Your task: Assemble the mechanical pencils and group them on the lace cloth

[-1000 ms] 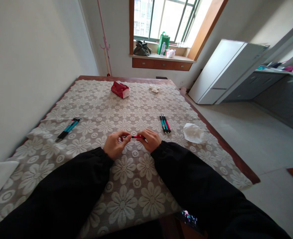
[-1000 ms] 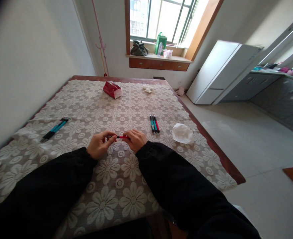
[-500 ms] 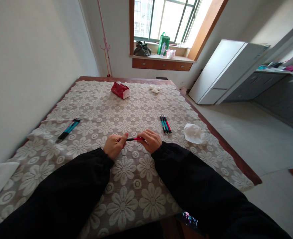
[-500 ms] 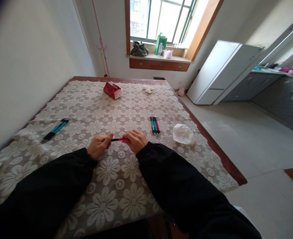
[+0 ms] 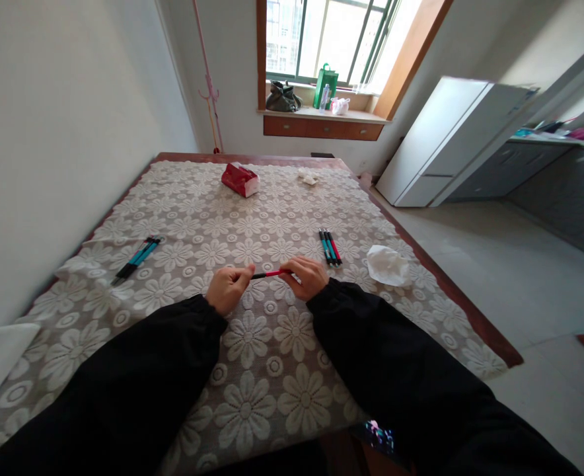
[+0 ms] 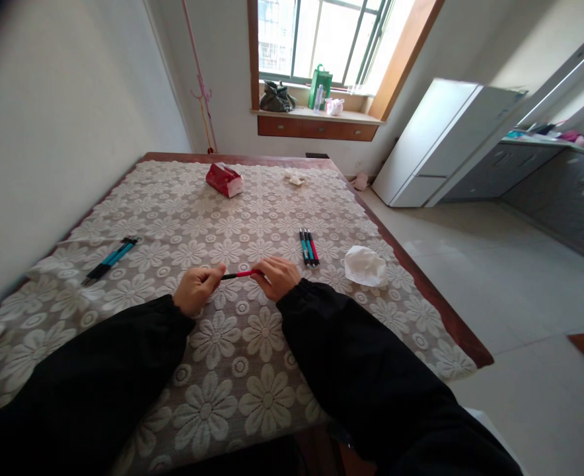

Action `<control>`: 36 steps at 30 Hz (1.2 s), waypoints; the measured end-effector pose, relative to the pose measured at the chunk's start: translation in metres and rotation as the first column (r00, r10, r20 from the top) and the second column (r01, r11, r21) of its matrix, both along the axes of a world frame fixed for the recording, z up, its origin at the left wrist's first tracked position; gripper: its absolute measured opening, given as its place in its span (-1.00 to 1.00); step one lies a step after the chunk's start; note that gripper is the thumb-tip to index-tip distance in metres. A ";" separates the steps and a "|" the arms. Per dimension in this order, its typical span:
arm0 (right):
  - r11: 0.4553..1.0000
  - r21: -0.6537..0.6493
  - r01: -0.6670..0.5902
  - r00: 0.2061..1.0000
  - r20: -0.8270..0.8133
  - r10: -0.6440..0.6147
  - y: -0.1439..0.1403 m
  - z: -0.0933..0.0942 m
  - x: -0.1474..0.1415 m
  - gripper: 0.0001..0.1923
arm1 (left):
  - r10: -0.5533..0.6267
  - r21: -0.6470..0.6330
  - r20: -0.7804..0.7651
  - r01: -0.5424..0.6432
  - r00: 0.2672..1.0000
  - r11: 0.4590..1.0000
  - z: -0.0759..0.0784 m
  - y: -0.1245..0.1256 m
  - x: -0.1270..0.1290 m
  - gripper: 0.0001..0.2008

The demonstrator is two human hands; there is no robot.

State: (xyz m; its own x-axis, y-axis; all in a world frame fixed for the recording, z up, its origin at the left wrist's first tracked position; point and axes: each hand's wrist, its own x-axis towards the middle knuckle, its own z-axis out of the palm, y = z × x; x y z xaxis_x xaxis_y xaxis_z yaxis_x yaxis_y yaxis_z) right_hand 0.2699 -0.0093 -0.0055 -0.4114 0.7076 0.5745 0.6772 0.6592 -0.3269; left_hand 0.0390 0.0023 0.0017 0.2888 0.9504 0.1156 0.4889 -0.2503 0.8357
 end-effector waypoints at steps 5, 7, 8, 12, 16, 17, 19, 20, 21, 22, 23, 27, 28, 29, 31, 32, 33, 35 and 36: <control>0.998 0.032 -0.048 0.999 0.026 0.047 0.000 0.000 0.001 -0.78 | 0.040 -0.058 -0.015 -0.041 0.999 0.997 -0.001 -0.001 0.000 -0.35; 0.998 0.038 -0.056 0.998 0.009 0.055 0.000 0.001 0.000 -0.79 | 0.039 -0.064 -0.018 -0.040 0.999 0.997 -0.001 -0.002 0.001 -0.35; 0.997 0.041 -0.061 0.998 -0.002 0.061 0.000 0.001 0.000 -0.80 | 0.041 -0.067 -0.018 -0.042 0.999 0.997 -0.001 -0.002 0.001 -0.35; 0.995 0.069 -0.071 0.996 -0.045 0.074 0.000 0.001 0.000 -0.83 | 0.048 -0.079 -0.008 -0.048 0.999 0.996 0.000 -0.002 0.001 -0.34; 0.990 0.112 -0.085 0.993 -0.067 0.093 -0.001 -0.001 0.001 -0.84 | 0.035 -0.086 -0.007 -0.036 0.999 0.996 0.000 -0.001 -0.001 -0.32; 0.988 0.124 -0.089 0.993 -0.065 0.097 -0.001 -0.001 0.001 -0.83 | 0.035 -0.095 0.002 -0.034 0.999 0.995 -0.001 -0.001 -0.001 -0.31; 0.986 0.139 -0.088 0.993 -0.060 0.097 -0.001 -0.001 0.002 -0.83 | 0.030 -0.127 0.039 -0.025 0.999 0.992 -0.001 0.000 -0.001 -0.31; 0.987 0.140 -0.082 0.994 -0.061 0.091 -0.001 -0.001 0.002 -0.83 | 0.026 -0.139 0.067 -0.017 0.997 0.990 -0.002 0.001 -0.002 -0.31; 0.988 0.137 -0.069 0.995 -0.067 0.079 -0.001 -0.001 0.002 -0.84 | 0.016 -0.142 0.099 -0.002 0.995 0.990 -0.002 0.001 -0.001 -0.33; 0.990 0.128 -0.052 0.995 -0.076 0.062 -0.001 -0.001 0.002 -0.84 | 0.002 -0.134 0.131 0.015 0.991 0.991 -0.002 0.001 -0.001 -0.37; 0.993 0.115 -0.031 0.996 -0.085 0.041 -0.001 0.000 0.002 -0.84 | -0.012 -0.117 0.161 0.031 0.987 0.993 -0.002 0.001 -0.001 -0.44; 0.999 0.044 0.007 0.996 -0.090 -0.004 0.002 -0.001 0.003 -0.82 | -0.059 -0.045 0.154 0.066 0.986 0.997 -0.001 0.000 0.000 -0.54; 0.999 0.033 -0.004 0.996 -0.090 0.007 0.002 -0.001 0.003 -0.83 | -0.052 -0.048 0.133 0.059 0.990 0.997 -0.001 0.000 0.000 -0.49; 0.999 0.027 -0.020 0.995 -0.094 0.023 0.002 -0.002 0.003 -0.84 | -0.044 -0.059 0.112 0.051 0.993 0.997 -0.001 0.000 -0.001 -0.44; 0.998 0.032 -0.049 0.992 -0.112 0.052 0.003 -0.003 0.003 -0.86 | -0.018 -0.097 0.093 0.027 0.995 0.995 -0.002 0.000 -0.001 -0.36; 0.998 0.038 -0.058 0.991 -0.122 0.063 0.003 -0.003 0.003 -0.86 | -0.010 -0.114 0.094 0.020 0.996 0.993 -0.003 0.000 -0.001 -0.34; 0.997 0.044 -0.066 0.989 -0.130 0.071 0.003 -0.004 0.004 -0.86 | -0.006 -0.124 0.097 0.018 0.995 0.992 -0.003 0.000 -0.001 -0.33; 0.995 0.054 -0.080 0.987 -0.136 0.087 0.003 -0.004 0.004 -0.86 | -0.014 -0.130 0.101 0.028 0.995 0.991 -0.003 0.001 -0.001 -0.32; 0.995 0.056 -0.085 0.987 -0.135 0.092 0.002 -0.003 0.004 -0.86 | -0.021 -0.129 0.102 0.034 0.995 0.991 -0.003 0.001 -0.001 -0.32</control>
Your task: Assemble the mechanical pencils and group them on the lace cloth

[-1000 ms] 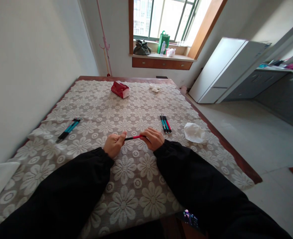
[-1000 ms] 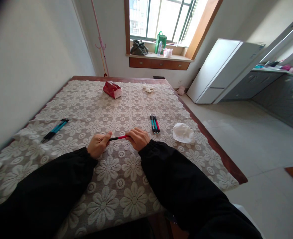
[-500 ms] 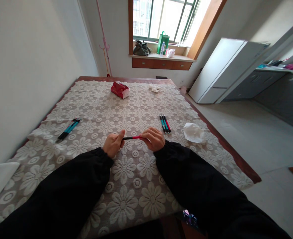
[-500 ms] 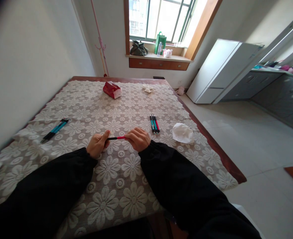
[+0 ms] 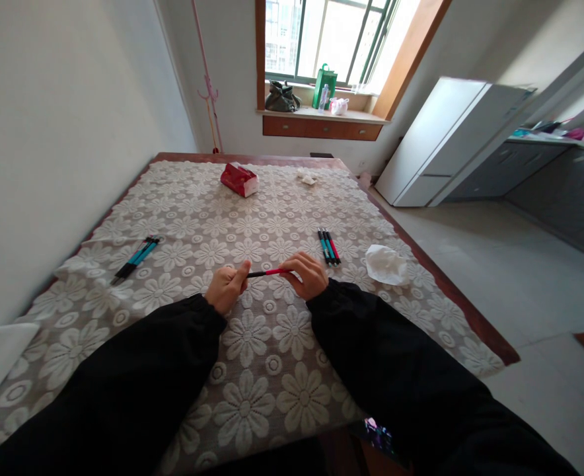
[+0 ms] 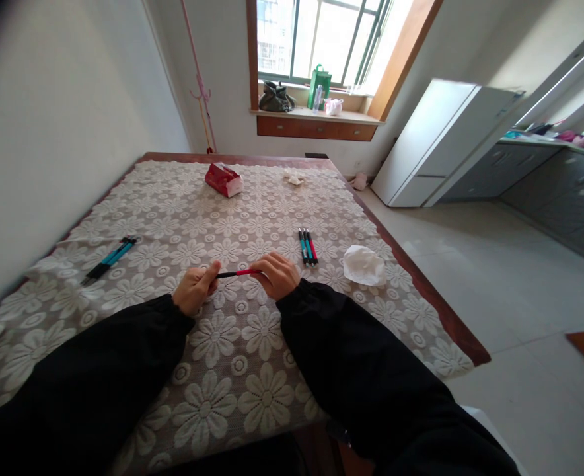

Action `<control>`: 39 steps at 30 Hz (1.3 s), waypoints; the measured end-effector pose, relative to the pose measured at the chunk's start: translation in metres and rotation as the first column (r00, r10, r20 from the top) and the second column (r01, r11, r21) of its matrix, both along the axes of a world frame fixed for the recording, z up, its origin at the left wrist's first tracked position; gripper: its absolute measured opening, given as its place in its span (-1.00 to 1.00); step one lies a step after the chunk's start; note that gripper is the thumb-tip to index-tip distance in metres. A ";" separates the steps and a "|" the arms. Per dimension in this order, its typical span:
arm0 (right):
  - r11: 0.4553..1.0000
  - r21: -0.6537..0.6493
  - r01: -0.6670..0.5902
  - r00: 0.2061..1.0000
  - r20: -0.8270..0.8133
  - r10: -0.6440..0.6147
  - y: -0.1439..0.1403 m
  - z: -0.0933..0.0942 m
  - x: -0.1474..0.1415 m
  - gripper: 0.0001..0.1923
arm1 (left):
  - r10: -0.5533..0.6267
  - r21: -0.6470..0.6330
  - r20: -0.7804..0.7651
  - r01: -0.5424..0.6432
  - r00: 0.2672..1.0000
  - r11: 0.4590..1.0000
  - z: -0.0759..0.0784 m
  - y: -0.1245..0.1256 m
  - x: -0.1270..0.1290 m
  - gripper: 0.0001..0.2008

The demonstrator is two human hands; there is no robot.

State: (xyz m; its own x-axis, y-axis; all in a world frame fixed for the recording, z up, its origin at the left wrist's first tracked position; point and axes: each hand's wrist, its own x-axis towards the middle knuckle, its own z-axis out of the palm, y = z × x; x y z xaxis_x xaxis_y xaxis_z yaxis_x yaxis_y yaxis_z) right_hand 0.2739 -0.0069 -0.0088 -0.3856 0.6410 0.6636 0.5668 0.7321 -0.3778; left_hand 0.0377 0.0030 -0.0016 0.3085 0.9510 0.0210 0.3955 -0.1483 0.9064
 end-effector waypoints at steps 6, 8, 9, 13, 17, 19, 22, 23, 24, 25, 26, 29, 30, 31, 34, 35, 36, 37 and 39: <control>0.999 -0.004 0.049 0.998 0.025 -0.049 -0.001 0.003 -0.001 -0.81 | -0.056 0.080 0.024 0.054 0.998 0.995 0.002 0.000 0.000 -0.47; 0.997 -0.009 0.078 0.995 0.054 -0.078 -0.001 0.003 -0.001 -0.74 | -0.056 0.102 0.026 0.053 0.998 0.993 0.001 0.001 0.000 -0.58; 0.996 -0.013 0.089 0.994 0.066 -0.088 0.000 0.002 -0.001 -0.71 | -0.044 0.108 0.023 0.041 0.999 0.993 0.001 0.001 0.000 -0.63; 0.990 -0.059 0.127 0.989 0.087 -0.121 0.001 -0.001 0.000 -0.67 | 0.005 0.127 -0.001 -0.005 1.000 0.992 0.001 0.002 0.000 -0.69; 0.989 -0.084 0.121 0.989 0.091 -0.113 0.001 -0.001 0.000 -0.73 | -0.004 0.127 -0.004 0.004 1.000 0.992 0.003 0.001 0.000 -0.66; 0.994 -0.066 0.082 0.994 0.076 -0.077 0.001 0.000 0.000 -0.75 | -0.031 0.109 0.000 0.030 1.000 0.994 0.002 0.001 0.000 -0.56; 0.999 -0.042 0.022 0.998 0.056 -0.020 0.000 0.001 -0.001 -0.79 | -0.014 0.031 0.003 0.014 1.000 0.999 0.000 0.000 -0.001 -0.37; 0.999 -0.045 0.013 0.999 0.050 -0.011 0.000 0.001 -0.002 -0.81 | 0.000 0.005 0.005 0.000 1.000 1.000 0.000 0.000 -0.001 -0.34; 0.999 -0.052 0.010 0.999 0.044 -0.008 -0.001 0.001 -0.002 -0.82 | 0.009 -0.008 0.010 -0.009 1.000 1.000 0.000 0.001 -0.002 -0.33; 0.998 -0.060 0.012 0.999 0.041 -0.010 -0.002 0.001 -0.002 -0.82 | 0.011 -0.002 0.018 -0.011 1.000 1.000 0.000 0.001 -0.001 -0.34; 0.998 -0.065 0.018 0.999 0.040 -0.015 -0.002 0.001 -0.003 -0.81 | 0.006 0.020 0.027 -0.007 1.000 1.000 0.000 0.001 -0.001 -0.37; 0.997 -0.071 0.033 0.998 0.058 -0.029 -0.003 0.000 -0.003 -0.81 | -0.015 0.109 0.025 0.012 1.000 0.994 0.002 0.002 -0.001 -0.50; 0.996 -0.073 0.041 0.997 0.068 -0.036 -0.002 0.000 -0.002 -0.81 | -0.023 0.121 0.014 0.021 1.000 0.992 0.003 0.002 -0.001 -0.53; 0.995 -0.077 0.055 0.996 0.075 -0.049 -0.002 0.000 -0.002 -0.79 | -0.028 0.123 0.006 0.027 1.000 0.992 0.004 0.002 0.000 -0.57; 0.989 -0.088 0.115 0.990 0.093 -0.107 0.000 -0.001 -0.001 -0.71 | -0.029 0.106 0.009 0.028 1.000 0.994 0.005 0.000 0.001 -0.66; 0.987 -0.094 0.133 0.987 0.103 -0.124 0.000 -0.002 0.000 -0.70 | -0.023 0.104 0.012 0.022 1.000 0.994 0.005 -0.001 0.002 -0.68; 0.984 -0.105 0.147 0.984 0.112 -0.135 0.000 -0.002 -0.001 -0.71 | -0.016 0.104 0.012 0.015 1.000 0.994 0.005 -0.001 0.002 -0.68; 0.981 -0.120 0.155 0.983 0.120 -0.140 0.000 -0.003 -0.001 -0.74 | -0.009 0.107 0.009 0.008 1.000 0.994 0.004 -0.001 0.003 -0.69; 0.977 -0.149 0.151 0.984 0.119 -0.134 -0.001 -0.004 -0.002 -0.78 | 0.003 0.106 0.015 -0.004 1.000 0.994 0.004 0.000 0.003 -0.69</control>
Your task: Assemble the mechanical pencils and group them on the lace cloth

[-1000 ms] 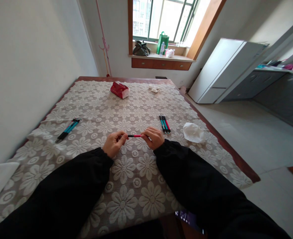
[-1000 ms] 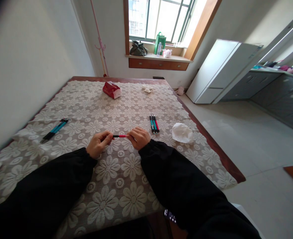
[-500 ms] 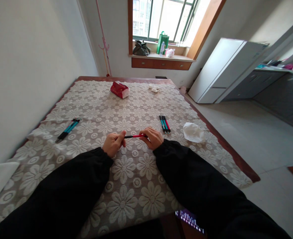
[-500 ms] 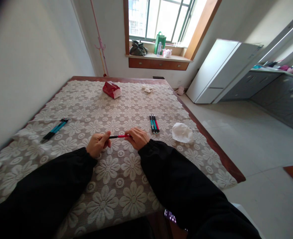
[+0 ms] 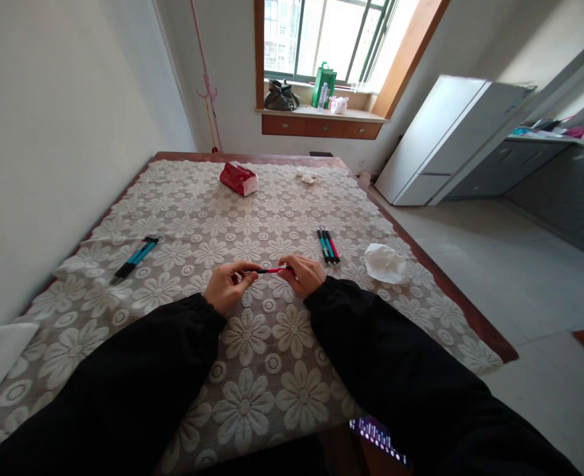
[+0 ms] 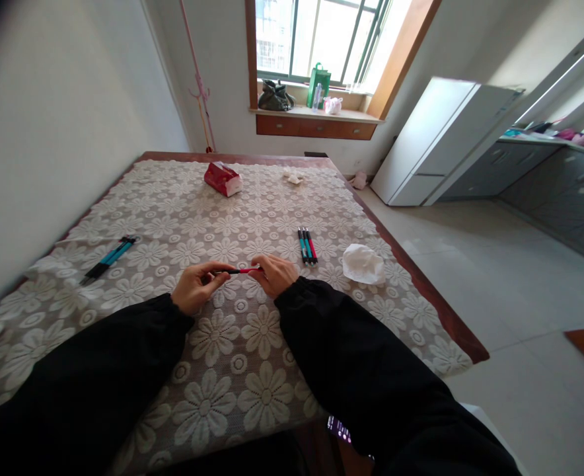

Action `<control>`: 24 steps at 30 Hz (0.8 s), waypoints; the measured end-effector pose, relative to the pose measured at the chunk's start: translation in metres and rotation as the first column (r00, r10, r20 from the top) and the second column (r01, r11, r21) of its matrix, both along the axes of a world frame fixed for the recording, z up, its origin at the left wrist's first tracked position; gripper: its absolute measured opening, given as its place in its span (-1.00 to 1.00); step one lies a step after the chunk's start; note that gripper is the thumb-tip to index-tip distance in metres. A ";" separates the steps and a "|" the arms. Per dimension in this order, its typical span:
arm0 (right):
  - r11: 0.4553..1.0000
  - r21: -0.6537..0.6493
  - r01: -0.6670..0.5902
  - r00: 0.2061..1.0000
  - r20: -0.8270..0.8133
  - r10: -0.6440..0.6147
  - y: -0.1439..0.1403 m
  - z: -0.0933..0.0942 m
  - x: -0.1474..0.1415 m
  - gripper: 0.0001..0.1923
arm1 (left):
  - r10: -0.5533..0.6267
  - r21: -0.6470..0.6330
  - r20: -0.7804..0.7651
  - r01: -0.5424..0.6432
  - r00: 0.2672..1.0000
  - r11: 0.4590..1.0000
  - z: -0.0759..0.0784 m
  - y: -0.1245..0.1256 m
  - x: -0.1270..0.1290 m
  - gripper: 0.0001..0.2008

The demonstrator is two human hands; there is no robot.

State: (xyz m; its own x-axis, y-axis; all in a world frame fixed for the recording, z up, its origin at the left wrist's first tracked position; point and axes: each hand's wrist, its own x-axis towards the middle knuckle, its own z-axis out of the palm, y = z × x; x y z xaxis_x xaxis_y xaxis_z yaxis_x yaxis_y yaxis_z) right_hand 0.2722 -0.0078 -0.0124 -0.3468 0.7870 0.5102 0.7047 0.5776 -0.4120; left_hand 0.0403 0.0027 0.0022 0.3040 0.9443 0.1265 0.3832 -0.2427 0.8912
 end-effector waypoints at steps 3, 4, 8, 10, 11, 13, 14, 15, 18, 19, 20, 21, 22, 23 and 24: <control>0.999 -0.008 -0.041 0.999 -0.012 0.041 -0.001 0.000 -0.001 -0.76 | 0.003 -0.003 0.015 -0.003 1.000 1.000 -0.001 0.001 -0.001 -0.68; 0.999 0.001 -0.053 0.999 -0.005 0.053 -0.001 0.000 -0.001 -0.79 | -0.007 -0.003 0.011 0.007 1.000 1.000 -0.001 0.002 -0.002 -0.66; 0.996 0.058 -0.070 0.996 0.053 0.067 -0.001 0.002 -0.001 -0.72 | -0.074 -0.013 -0.009 0.074 0.997 0.997 -0.001 0.001 -0.004 -0.49; 0.997 0.064 -0.054 0.996 0.076 0.049 -0.001 0.002 -0.001 -0.66 | -0.074 0.003 -0.012 0.074 0.997 0.997 -0.002 0.000 -0.004 -0.52; 0.997 0.060 -0.039 0.996 0.088 0.034 -0.001 0.002 0.000 -0.64 | -0.059 0.018 -0.014 0.059 0.998 0.998 -0.002 0.000 -0.003 -0.58; 0.999 0.041 -0.008 0.993 0.119 0.003 0.000 0.000 0.000 -0.61 | -0.033 0.037 -0.011 0.033 0.999 0.999 -0.003 0.000 -0.002 -0.68; 1.000 0.029 0.005 0.991 0.136 -0.009 0.000 -0.001 0.000 -0.60 | -0.024 0.037 -0.005 0.024 1.000 0.999 -0.003 -0.001 -0.001 -0.70; 1.000 0.018 0.014 0.989 0.149 -0.017 -0.001 -0.001 0.001 -0.59 | -0.020 0.032 0.002 0.020 1.000 0.999 -0.003 -0.001 0.000 -0.70; 1.000 -0.015 0.011 0.995 0.104 -0.009 -0.002 -0.003 0.000 -0.66 | -0.009 0.006 0.019 0.009 1.000 1.000 -0.001 0.000 0.001 -0.69; 1.000 -0.017 0.004 0.998 0.065 -0.003 -0.003 -0.003 -0.001 -0.69 | 0.000 0.001 0.020 0.000 1.000 1.000 0.000 0.000 0.001 -0.69; 1.000 -0.012 -0.005 1.000 0.025 0.006 -0.003 -0.003 -0.002 -0.69 | 0.002 -0.003 0.020 -0.002 1.000 1.000 0.001 0.000 0.001 -0.68; 1.000 0.002 -0.018 1.000 -0.008 0.018 -0.004 -0.002 -0.003 -0.66 | -0.002 -0.007 0.021 0.002 1.000 1.000 0.002 0.000 0.000 -0.66; 0.999 0.021 -0.032 0.999 -0.029 0.032 -0.005 -0.002 -0.004 -0.66 | -0.010 -0.012 0.019 0.010 1.000 1.000 0.002 0.000 0.000 -0.62; 0.998 0.044 -0.048 0.998 -0.038 0.050 -0.005 -0.002 -0.004 -0.69 | -0.020 -0.020 0.012 0.020 1.000 1.000 0.003 0.000 -0.001 -0.56; 0.996 0.066 -0.064 0.997 -0.041 0.067 -0.006 -0.002 -0.004 -0.73 | -0.031 -0.028 0.004 0.031 1.000 0.999 0.003 0.000 -0.002 -0.50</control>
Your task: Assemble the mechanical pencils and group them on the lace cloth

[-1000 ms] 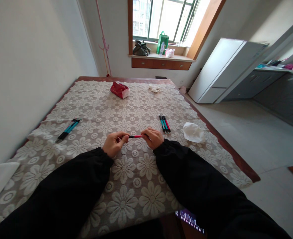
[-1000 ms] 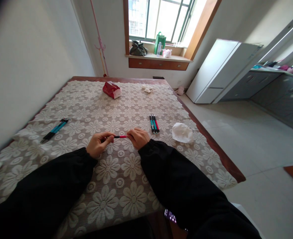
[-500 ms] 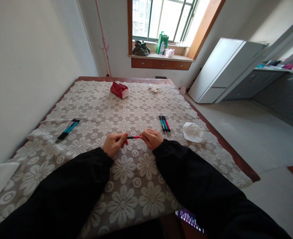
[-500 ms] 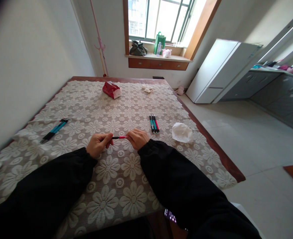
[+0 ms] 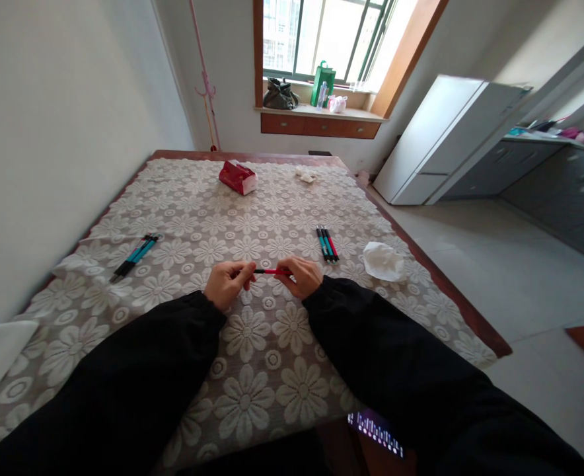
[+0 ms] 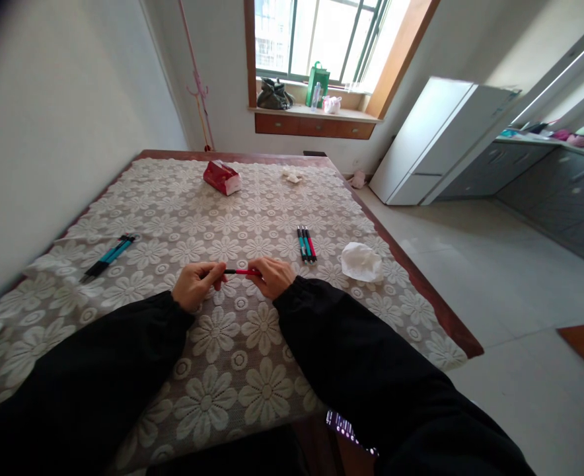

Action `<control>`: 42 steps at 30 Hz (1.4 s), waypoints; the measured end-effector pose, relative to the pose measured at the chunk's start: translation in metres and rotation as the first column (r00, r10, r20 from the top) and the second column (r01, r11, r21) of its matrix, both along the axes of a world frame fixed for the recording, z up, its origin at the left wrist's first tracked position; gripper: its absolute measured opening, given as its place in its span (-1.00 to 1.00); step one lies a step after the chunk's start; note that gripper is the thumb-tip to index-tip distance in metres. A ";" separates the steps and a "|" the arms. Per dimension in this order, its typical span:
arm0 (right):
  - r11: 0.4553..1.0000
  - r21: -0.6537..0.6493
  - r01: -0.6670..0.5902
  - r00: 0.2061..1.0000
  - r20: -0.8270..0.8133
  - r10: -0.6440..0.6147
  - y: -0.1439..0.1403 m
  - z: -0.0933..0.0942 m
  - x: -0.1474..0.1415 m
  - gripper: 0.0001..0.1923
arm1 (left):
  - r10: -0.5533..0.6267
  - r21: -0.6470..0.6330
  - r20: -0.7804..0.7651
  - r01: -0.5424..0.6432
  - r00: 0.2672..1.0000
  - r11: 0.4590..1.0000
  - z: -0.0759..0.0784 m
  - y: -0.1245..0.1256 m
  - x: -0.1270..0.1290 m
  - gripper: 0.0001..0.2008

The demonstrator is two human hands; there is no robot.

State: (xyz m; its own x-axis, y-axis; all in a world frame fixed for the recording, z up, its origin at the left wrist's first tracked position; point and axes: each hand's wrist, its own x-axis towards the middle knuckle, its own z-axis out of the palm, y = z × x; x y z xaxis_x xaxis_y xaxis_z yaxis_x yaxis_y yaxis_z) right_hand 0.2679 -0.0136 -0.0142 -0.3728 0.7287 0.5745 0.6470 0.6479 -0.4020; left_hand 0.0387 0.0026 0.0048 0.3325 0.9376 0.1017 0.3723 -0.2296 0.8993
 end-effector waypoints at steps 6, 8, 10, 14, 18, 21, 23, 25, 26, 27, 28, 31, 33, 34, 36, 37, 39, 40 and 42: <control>0.998 0.026 0.054 0.996 0.063 -0.056 -0.001 0.000 0.001 -0.67 | -0.030 0.090 -0.026 0.032 0.999 0.995 -0.004 -0.001 0.001 -0.66; 0.996 0.002 0.086 0.993 0.085 -0.086 -0.001 -0.001 0.000 -0.64 | -0.004 0.116 -0.022 0.007 1.000 0.993 -0.006 -0.001 0.002 -0.70; 0.995 -0.035 0.093 0.993 0.073 -0.090 0.000 -0.001 0.000 -0.66 | 0.000 0.105 -0.029 0.003 1.000 0.994 -0.005 -0.001 0.002 -0.69; 0.998 -0.047 0.031 0.999 0.039 -0.029 0.001 -0.001 -0.002 -0.71 | -0.013 0.065 -0.038 0.015 0.999 0.998 -0.002 0.000 0.000 -0.54; 0.999 -0.030 -0.022 0.997 0.079 0.025 0.001 0.001 -0.001 -0.76 | -0.024 0.089 -0.053 0.029 0.998 0.996 -0.003 0.000 -0.002 -0.55; 1.000 0.003 0.026 0.992 0.125 -0.027 0.000 0.003 0.000 -0.67 | -0.019 0.174 -0.057 0.028 0.998 0.984 -0.005 -0.001 0.001 -0.72; 0.997 0.023 0.069 0.983 0.168 -0.072 -0.001 0.002 0.000 -0.58 | -0.015 0.208 -0.056 0.026 0.998 0.978 -0.005 -0.002 0.002 -0.73; 0.996 0.030 0.088 0.976 0.195 -0.093 0.000 0.001 0.000 -0.54 | -0.010 0.203 -0.063 0.023 0.998 0.979 -0.004 -0.003 0.002 -0.72; 0.996 0.030 0.087 0.976 0.199 -0.092 0.000 0.001 -0.001 -0.54 | -0.008 0.190 -0.069 0.021 0.998 0.982 -0.004 -0.003 0.002 -0.71; 0.996 0.030 0.080 0.977 0.198 -0.085 0.001 0.000 -0.001 -0.55 | -0.011 0.171 -0.078 0.024 0.997 0.985 -0.003 -0.003 0.001 -0.68; 0.997 0.031 0.074 0.978 0.192 -0.078 0.001 0.000 -0.001 -0.57 | -0.016 0.151 -0.087 0.029 0.996 0.988 -0.003 -0.002 0.000 -0.64; 0.996 0.046 0.073 0.984 0.159 -0.080 0.002 0.000 -0.001 -0.60 | -0.028 0.117 -0.103 0.040 0.994 0.992 -0.003 -0.001 -0.001 -0.52; 0.996 0.045 0.083 0.984 0.153 -0.089 0.002 0.000 -0.001 -0.62 | -0.023 0.130 -0.101 0.037 0.995 0.991 -0.004 -0.001 -0.001 -0.54; 0.996 0.038 0.085 0.983 0.159 -0.090 0.002 0.000 -0.001 -0.62 | -0.021 0.143 -0.099 0.035 0.995 0.989 -0.004 0.000 -0.001 -0.57; 0.996 0.016 0.085 0.980 0.181 -0.086 0.002 -0.001 -0.001 -0.64 | -0.022 0.167 -0.091 0.037 0.996 0.985 -0.004 -0.001 0.000 -0.65; 0.996 0.004 0.085 0.978 0.191 -0.084 0.001 -0.001 0.000 -0.64 | -0.026 0.172 -0.086 0.041 0.996 0.984 -0.004 -0.001 0.000 -0.67; 0.996 -0.009 0.090 0.977 0.193 -0.087 0.001 -0.002 0.000 -0.64 | -0.035 0.165 -0.066 0.046 0.997 0.985 -0.003 -0.001 0.001 -0.68; 0.996 -0.006 0.091 0.979 0.182 -0.088 0.002 -0.002 0.000 -0.64 | -0.041 0.153 -0.056 0.049 0.998 0.987 -0.003 -0.001 0.000 -0.67; 0.997 0.017 0.079 0.985 0.149 -0.081 0.002 -0.001 0.000 -0.65 | -0.046 0.118 -0.033 0.050 0.998 0.992 -0.002 -0.002 0.000 -0.63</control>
